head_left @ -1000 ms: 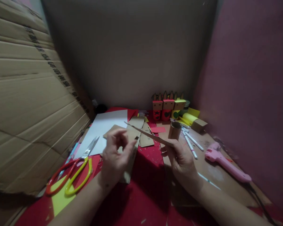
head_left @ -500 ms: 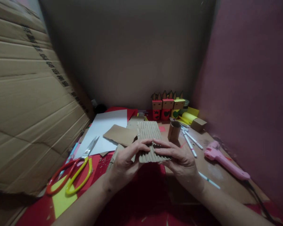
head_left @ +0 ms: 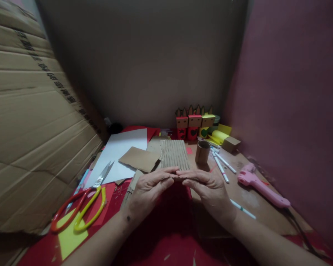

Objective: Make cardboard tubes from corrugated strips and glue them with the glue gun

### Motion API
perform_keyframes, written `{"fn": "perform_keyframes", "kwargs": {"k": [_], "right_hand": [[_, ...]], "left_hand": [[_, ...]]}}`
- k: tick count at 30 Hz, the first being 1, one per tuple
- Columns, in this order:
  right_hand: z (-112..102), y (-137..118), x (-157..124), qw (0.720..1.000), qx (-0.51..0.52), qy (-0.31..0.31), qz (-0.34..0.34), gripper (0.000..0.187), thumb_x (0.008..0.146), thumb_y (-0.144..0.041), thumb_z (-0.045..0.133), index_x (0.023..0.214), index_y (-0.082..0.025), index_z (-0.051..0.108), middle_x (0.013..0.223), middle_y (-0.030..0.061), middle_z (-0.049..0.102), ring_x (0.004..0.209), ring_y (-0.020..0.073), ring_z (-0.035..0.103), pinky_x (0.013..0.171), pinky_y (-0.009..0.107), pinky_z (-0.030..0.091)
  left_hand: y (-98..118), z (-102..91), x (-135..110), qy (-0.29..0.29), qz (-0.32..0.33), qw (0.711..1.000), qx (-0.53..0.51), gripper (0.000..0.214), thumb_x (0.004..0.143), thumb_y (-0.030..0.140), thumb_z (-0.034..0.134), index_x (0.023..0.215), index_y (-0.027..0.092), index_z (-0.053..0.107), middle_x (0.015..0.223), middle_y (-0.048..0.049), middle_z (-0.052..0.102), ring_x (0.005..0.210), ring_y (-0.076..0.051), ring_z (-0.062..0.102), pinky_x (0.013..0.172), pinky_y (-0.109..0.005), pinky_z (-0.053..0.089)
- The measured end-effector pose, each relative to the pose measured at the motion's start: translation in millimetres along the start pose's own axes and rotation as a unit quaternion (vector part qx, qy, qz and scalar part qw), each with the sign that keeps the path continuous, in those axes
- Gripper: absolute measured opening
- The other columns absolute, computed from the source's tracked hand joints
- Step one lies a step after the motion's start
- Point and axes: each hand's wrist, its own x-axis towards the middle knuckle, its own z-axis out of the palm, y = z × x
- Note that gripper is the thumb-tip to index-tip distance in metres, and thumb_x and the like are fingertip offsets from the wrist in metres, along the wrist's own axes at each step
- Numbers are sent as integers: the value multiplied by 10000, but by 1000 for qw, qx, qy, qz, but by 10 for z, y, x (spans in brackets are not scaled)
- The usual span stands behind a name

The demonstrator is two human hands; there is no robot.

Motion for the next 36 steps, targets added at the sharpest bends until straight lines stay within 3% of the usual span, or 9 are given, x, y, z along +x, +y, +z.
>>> {"fn": "perform_keyframes", "kwargs": {"k": [3, 9, 12, 16, 21, 26, 30, 36], "right_hand": [[7, 23, 5, 1000, -2, 5, 28, 129, 734, -178, 670, 824, -252, 725, 866, 30, 720, 845, 184, 661, 798, 344, 539], [9, 45, 19, 1000, 30, -3, 7, 141, 744, -151, 653, 831, -247, 710, 941, 24, 693, 907, 172, 634, 809, 311, 517], [-4, 33, 21, 1000, 6, 6, 10, 124, 756, -136, 631, 795, -227, 706, 848, 15, 688, 819, 152, 630, 747, 281, 512], [-9, 32, 23, 999, -30, -5, 35, 70, 759, -164, 628, 720, -192, 679, 692, 1, 638, 677, 134, 587, 636, 259, 483], [26, 47, 21, 999, 29, -28, 33, 42, 735, -199, 664, 776, -206, 660, 810, 12, 653, 784, 156, 608, 726, 288, 495], [13, 56, 26, 1000, -8, -14, -6, 32, 771, -194, 630, 773, -213, 655, 802, 16, 646, 780, 155, 602, 725, 291, 494], [8, 84, 25, 998, -27, -25, -55, 76, 764, -179, 640, 823, -220, 666, 839, 25, 652, 792, 159, 613, 724, 291, 502], [18, 77, 24, 999, -23, -10, -44, 78, 774, -183, 627, 781, -222, 694, 784, 29, 666, 741, 155, 620, 691, 284, 513]], "left_hand": [[33, 12, 0, 12, -28, 1000, 9, 196, 850, 246, 530, 952, 256, 698, 1126, -17, 648, 1045, -177, 583, 951, -324, 428], [8, -5, 11, 39, -65, 996, -42, 202, 844, 241, 535, 980, 237, 685, 1091, -20, 666, 1034, -183, 588, 933, -317, 438], [-29, 26, 14, 24, -33, 997, -66, 144, 791, 200, 607, 892, 229, 704, 1095, -23, 662, 1016, -187, 595, 908, -310, 456], [-25, 72, 10, 33, -16, 996, -82, 170, 795, 178, 603, 923, 237, 698, 978, -15, 700, 923, -174, 629, 873, -307, 477], [-1, 68, -3, 63, -15, 996, -67, 168, 818, 183, 574, 914, 246, 697, 924, -4, 707, 873, -169, 636, 838, -306, 491], [-70, 89, 3, 43, 49, 997, -43, 180, 788, 155, 603, 930, 225, 691, 989, -40, 682, 926, -183, 620, 851, -344, 498], [-80, 88, -5, 66, 104, 992, -7, 176, 794, 131, 591, 879, 239, 700, 939, -35, 691, 870, -162, 635, 783, -312, 527], [-67, 63, 13, 47, 74, 996, 16, 180, 796, 146, 592, 913, 233, 698, 984, -57, 679, 931, -174, 620, 815, -315, 510]]}}
